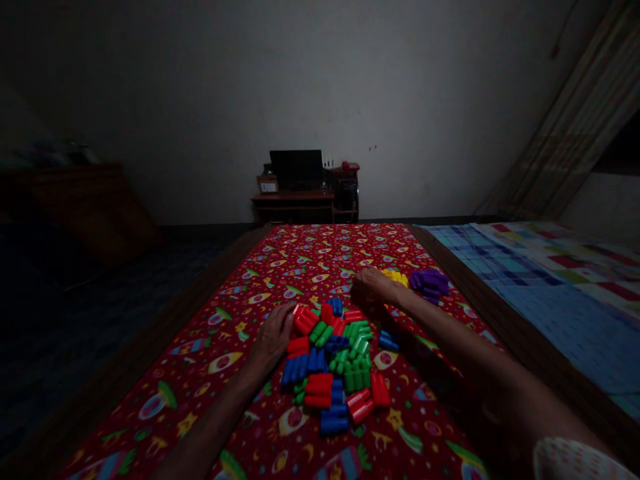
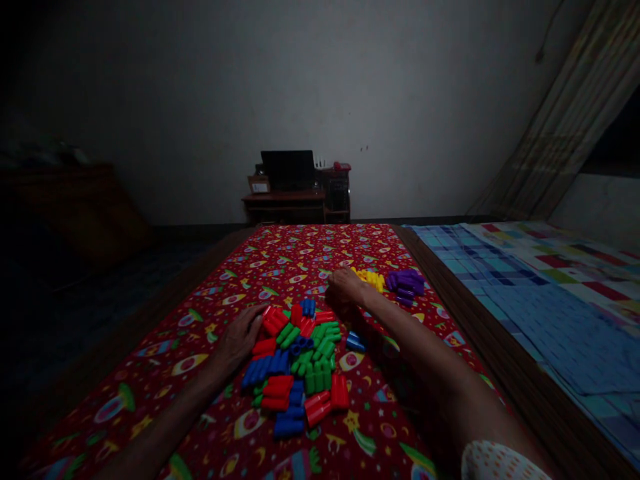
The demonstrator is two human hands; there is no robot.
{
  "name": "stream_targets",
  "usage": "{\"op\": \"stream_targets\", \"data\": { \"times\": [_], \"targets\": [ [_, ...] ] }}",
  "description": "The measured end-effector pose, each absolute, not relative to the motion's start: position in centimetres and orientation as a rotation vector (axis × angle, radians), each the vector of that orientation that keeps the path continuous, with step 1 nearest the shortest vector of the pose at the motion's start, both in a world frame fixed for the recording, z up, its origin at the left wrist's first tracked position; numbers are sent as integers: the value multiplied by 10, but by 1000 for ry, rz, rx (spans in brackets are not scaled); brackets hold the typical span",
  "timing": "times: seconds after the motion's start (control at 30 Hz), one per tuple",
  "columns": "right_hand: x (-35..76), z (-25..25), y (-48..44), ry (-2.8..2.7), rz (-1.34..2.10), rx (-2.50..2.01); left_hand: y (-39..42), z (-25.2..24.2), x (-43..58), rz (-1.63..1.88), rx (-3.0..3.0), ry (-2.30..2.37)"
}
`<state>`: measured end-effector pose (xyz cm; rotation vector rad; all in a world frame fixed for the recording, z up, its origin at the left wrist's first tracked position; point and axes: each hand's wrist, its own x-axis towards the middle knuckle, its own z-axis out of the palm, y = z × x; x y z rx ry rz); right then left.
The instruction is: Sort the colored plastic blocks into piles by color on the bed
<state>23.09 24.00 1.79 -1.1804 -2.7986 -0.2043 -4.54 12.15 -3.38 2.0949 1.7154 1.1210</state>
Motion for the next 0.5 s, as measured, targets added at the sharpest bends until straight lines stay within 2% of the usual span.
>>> {"op": "stream_targets", "data": {
  "times": [0.17,0.3,0.5],
  "targets": [
    [250,25,228,-2790,-116,-1152,125,-37,-47,1126,2110,1681],
    [257,33,198,-2471,136,-996,124,-36,-47,1115,2082,1695],
    [275,-5,101,-2225,287,-1004,122,-38,-43,1067,2110,1677]
  ]
}}
